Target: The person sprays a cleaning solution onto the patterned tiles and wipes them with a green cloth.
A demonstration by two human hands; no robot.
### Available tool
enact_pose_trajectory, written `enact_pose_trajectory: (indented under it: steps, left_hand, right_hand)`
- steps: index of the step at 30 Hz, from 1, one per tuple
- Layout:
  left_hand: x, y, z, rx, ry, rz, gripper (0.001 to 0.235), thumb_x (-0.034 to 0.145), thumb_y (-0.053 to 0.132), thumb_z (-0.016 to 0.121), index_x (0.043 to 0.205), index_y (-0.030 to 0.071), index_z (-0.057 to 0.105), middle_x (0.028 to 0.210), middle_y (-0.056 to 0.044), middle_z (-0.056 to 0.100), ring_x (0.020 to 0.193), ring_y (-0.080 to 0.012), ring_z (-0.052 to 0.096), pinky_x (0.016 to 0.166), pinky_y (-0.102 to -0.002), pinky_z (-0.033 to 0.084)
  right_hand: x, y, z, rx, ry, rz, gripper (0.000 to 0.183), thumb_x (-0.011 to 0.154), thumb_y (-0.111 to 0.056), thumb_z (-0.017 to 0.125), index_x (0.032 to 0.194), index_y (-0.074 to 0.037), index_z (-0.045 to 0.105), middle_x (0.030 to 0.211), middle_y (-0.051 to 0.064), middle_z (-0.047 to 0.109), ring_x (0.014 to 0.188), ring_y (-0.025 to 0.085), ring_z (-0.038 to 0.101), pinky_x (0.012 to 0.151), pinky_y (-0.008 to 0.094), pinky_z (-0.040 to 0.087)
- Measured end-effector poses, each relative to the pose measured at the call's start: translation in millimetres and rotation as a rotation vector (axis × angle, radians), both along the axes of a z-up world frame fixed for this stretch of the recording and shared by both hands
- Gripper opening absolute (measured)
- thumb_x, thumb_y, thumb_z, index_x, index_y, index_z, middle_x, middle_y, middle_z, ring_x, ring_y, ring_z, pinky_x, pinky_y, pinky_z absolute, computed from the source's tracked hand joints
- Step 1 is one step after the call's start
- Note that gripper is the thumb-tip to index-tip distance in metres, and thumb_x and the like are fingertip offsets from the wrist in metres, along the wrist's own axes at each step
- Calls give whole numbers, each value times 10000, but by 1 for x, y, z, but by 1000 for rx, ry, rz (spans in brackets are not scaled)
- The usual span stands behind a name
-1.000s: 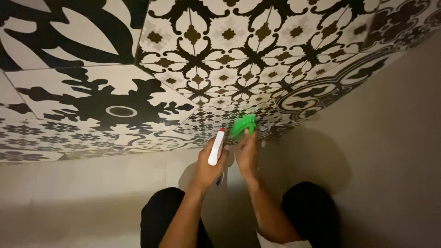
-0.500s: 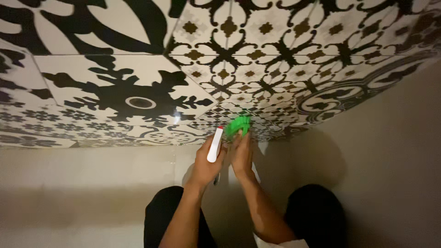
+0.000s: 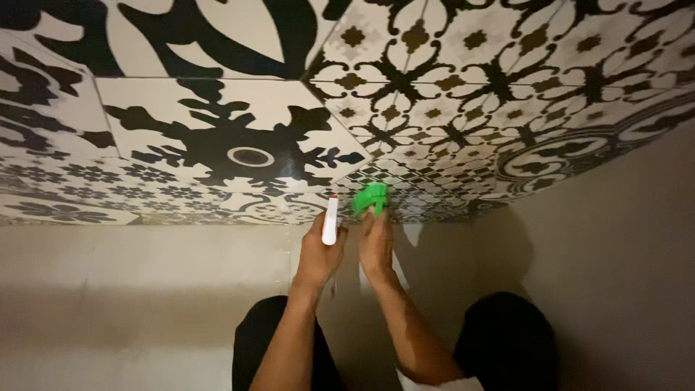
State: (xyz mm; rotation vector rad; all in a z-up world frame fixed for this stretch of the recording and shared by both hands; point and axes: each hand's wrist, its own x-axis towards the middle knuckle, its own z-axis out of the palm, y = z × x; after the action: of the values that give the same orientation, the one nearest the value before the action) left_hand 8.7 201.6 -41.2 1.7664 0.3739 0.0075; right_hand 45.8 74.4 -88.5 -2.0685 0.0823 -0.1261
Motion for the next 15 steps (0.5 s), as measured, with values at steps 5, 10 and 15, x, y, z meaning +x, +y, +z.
enact_pose_trajectory:
  steps: [5, 10, 15]
  left_hand:
    - [-4, 5, 13, 104, 143, 8, 517, 929, 216, 697, 1401, 38, 587, 1210, -296, 703, 1171, -464, 663, 952, -542, 553]
    - [-6, 18, 10, 64, 160, 48, 497, 943, 225, 676, 1402, 48, 610, 1237, -275, 707, 1190, -435, 668, 972, -524, 556]
    - [-14, 22, 37, 41, 198, 107, 530, 938, 287, 657, 1426, 92, 584, 1315, -283, 662, 1276, -486, 587, 1038, -574, 506]
  right_hand:
    - [-1, 24, 52, -122, -311, -118, 260, 1130, -239, 462, 987, -53, 573, 830, 175, 696, 753, 428, 683, 682, 458, 532]
    - [2, 39, 31, -108, -351, -99, 219, 1130, -215, 445, 1017, -70, 564, 863, 143, 722, 776, 376, 703, 709, 422, 555]
    - [-9, 51, 1, -76, -178, 15, 234, 1109, -181, 464, 1051, 34, 539, 864, 325, 670, 814, 550, 649, 705, 578, 478]
